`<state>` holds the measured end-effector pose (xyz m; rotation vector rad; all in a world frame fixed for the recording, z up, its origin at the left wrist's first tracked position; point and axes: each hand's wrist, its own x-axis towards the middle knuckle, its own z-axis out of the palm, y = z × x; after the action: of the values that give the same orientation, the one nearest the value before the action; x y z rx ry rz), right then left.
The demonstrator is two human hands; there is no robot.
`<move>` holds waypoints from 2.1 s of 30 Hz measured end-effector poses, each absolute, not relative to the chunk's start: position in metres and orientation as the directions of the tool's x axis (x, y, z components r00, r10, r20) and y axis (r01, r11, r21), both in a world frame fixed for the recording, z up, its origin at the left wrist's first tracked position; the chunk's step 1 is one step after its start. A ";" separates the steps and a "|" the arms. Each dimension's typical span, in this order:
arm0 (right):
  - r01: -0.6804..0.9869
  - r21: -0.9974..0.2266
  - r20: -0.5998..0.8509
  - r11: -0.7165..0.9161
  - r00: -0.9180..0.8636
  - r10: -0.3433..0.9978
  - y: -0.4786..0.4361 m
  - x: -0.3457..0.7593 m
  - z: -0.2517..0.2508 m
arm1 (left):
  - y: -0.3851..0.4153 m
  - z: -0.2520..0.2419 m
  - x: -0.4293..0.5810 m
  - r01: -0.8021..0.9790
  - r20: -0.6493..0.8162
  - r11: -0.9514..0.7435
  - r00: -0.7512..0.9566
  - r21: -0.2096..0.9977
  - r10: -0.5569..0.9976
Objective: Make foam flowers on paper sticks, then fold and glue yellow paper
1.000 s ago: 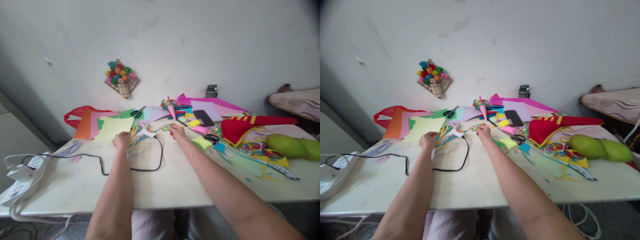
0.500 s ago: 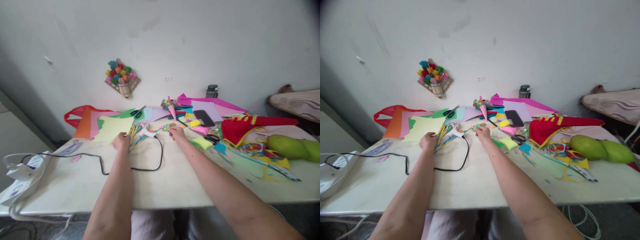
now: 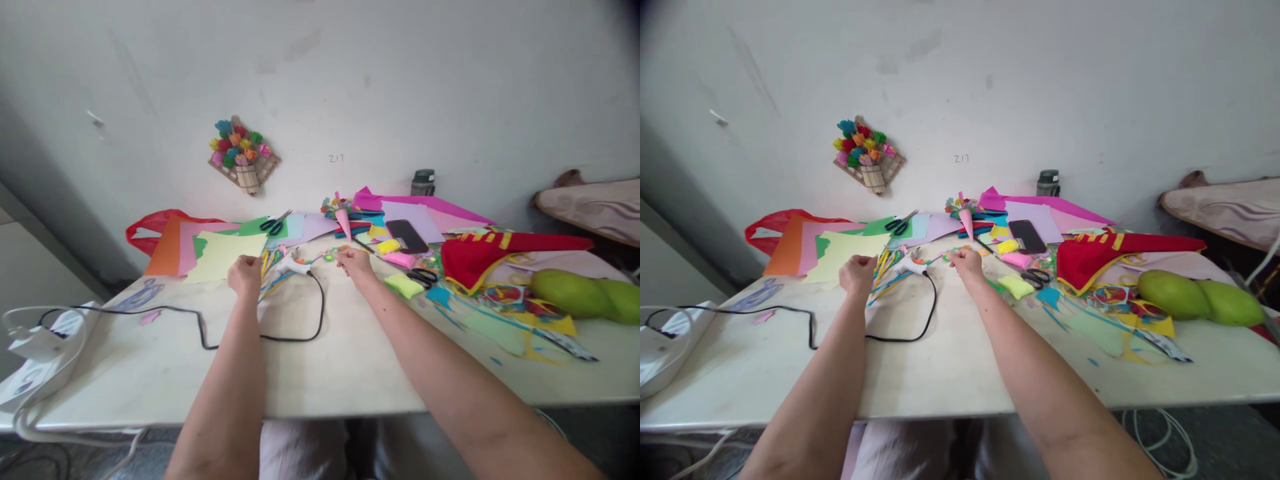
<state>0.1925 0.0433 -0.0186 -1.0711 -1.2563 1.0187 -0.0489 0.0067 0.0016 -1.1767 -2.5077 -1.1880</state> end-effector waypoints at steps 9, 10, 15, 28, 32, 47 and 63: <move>0.164 -0.949 0.292 0.269 0.139 0.946 0.049 0.202 -0.020 | 0.010 -0.001 -0.012 0.873 0.359 0.271 -0.424 0.405 0.832; 0.199 -0.943 0.298 0.266 0.149 0.943 0.051 0.204 -0.021 | 0.009 -0.002 -0.010 0.884 0.359 0.268 -0.410 0.384 0.838; 0.310 -0.910 0.332 0.275 0.150 0.931 0.056 0.206 -0.024 | 0.007 -0.002 -0.008 0.896 0.343 0.302 -0.409 0.325 0.845; 0.375 -0.891 0.382 0.257 0.310 0.871 0.057 0.218 -0.012 | 0.007 -0.013 0.004 0.978 0.588 -0.116 -0.009 0.175 0.809; 0.525 -0.815 0.407 0.244 0.221 0.886 0.050 0.205 -0.008 | 0.007 -0.012 0.007 0.978 0.593 -0.097 -0.031 0.183 0.804; 0.801 -0.559 0.464 0.212 0.090 0.881 0.092 0.210 0.029 | 0.010 -0.012 0.009 0.906 0.500 0.215 -0.386 0.365 0.775; 0.853 -0.174 0.326 0.491 -0.421 0.846 0.083 0.167 -0.001 | 0.010 -0.013 0.016 0.954 0.593 0.078 -0.243 0.290 0.768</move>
<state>0.1671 0.0834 -0.0014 -1.4187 -2.3719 -0.0261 0.0157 0.0096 -0.0134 -1.7229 -2.0742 -0.9260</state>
